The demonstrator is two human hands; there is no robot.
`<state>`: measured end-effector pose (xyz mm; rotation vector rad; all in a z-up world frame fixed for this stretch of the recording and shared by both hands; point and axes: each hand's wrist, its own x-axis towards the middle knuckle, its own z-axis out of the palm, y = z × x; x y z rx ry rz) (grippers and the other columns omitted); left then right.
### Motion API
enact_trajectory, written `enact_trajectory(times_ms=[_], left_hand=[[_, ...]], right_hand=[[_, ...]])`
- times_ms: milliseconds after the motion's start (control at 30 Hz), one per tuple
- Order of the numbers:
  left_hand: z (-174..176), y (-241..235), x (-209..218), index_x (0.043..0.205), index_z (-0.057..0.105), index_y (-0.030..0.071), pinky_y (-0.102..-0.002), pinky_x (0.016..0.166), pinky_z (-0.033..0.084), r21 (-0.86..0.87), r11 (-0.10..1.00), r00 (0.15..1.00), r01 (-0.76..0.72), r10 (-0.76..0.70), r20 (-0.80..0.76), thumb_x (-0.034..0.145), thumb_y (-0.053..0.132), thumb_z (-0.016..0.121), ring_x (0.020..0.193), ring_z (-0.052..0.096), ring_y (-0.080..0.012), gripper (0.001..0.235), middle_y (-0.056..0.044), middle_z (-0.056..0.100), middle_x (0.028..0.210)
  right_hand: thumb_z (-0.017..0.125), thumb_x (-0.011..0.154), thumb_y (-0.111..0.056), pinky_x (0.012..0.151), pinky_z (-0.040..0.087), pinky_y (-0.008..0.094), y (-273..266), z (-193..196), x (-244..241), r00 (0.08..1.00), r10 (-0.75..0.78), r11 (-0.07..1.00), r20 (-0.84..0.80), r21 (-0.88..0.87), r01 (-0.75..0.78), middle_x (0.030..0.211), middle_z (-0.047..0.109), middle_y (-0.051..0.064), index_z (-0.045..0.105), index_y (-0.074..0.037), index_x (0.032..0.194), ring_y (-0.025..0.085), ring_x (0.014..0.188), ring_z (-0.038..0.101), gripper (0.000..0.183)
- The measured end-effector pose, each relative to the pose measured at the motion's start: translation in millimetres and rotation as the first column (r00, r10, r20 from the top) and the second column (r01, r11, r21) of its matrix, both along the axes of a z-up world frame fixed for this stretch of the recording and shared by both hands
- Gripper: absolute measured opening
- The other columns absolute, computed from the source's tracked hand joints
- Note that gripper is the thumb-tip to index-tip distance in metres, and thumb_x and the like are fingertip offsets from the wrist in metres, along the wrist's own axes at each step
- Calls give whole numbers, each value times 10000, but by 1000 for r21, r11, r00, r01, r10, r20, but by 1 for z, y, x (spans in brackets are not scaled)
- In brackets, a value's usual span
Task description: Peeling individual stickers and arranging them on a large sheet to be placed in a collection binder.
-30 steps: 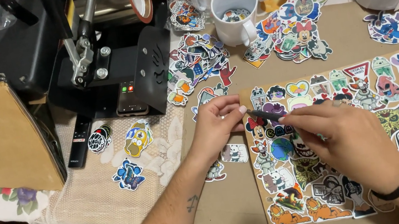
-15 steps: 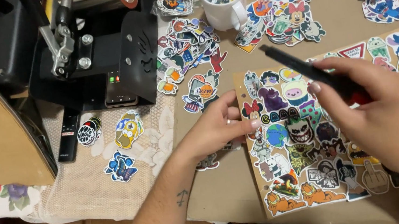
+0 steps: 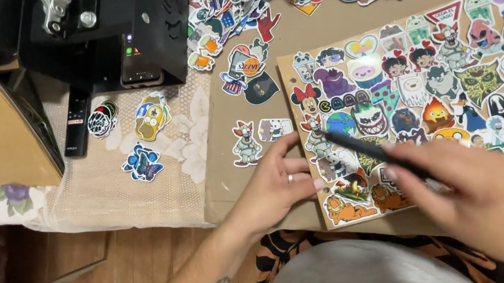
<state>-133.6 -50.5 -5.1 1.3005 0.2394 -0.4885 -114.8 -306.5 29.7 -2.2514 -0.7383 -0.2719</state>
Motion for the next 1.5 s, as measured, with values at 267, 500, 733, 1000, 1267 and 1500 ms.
enact_trajectory(times_ms=[267, 500, 733, 1000, 1267, 1500], left_hand=[[2, -17, -30, 1374, 563, 42, -337, 755, 614, -28, 996, 990, -85, 82, -111, 856, 33, 692, 861, 707, -180, 533, -138, 755, 1083], [15, -23, -33, 1263, 680, -2, -331, 798, 639, 80, 984, 975, -160, 170, -146, 837, 79, 708, 918, 737, -196, 435, -160, 773, 1122], [6, -22, -34, 1294, 671, 19, -324, 760, 627, 75, 980, 972, -182, 191, -135, 822, 106, 727, 903, 734, -185, 484, -156, 771, 1134], [2, -21, -35, 1316, 660, 40, -334, 776, 623, 68, 981, 973, -184, 191, -127, 830, 109, 719, 935, 735, -190, 495, -156, 767, 1155], [2, -22, -35, 1325, 657, 43, -334, 784, 623, 77, 982, 975, -170, 179, -134, 840, 119, 709, 953, 733, -184, 493, -146, 768, 1162], [-2, -21, -36, 1291, 664, 58, -333, 762, 623, 92, 979, 978, -184, 192, -78, 833, 131, 728, 957, 726, -174, 468, -135, 775, 1136]], right_hand=[[734, 864, -170, 664, 513, 219, -29, -41, -51, 986, 67, 997, 152, -56, -59, 986, 751, 14, 715, -120, 1142, 105, 769, 703, 283], [737, 849, -160, 673, 532, 217, -22, -45, -51, 986, 105, 994, 132, -14, -104, 994, 758, 28, 719, -98, 1072, 99, 770, 719, 232], [717, 869, -197, 647, 519, 207, -26, -51, -52, 984, 124, 990, 130, -80, -114, 1043, 746, -15, 696, -134, 1145, 89, 811, 714, 284], [709, 885, -216, 587, 509, 224, -28, -56, -51, 977, 128, 983, 170, -154, -102, 1097, 734, -30, 678, -166, 1209, 76, 811, 706, 330], [711, 907, -216, 543, 459, 210, -24, -56, -55, 956, 108, 975, 274, -215, -49, 1084, 725, -50, 681, -198, 1220, 39, 715, 653, 315], [733, 892, -220, 447, 398, 238, -17, -45, -50, 908, 152, 954, 390, -297, -32, 1001, 727, -53, 692, -139, 1201, 59, 562, 565, 322]])
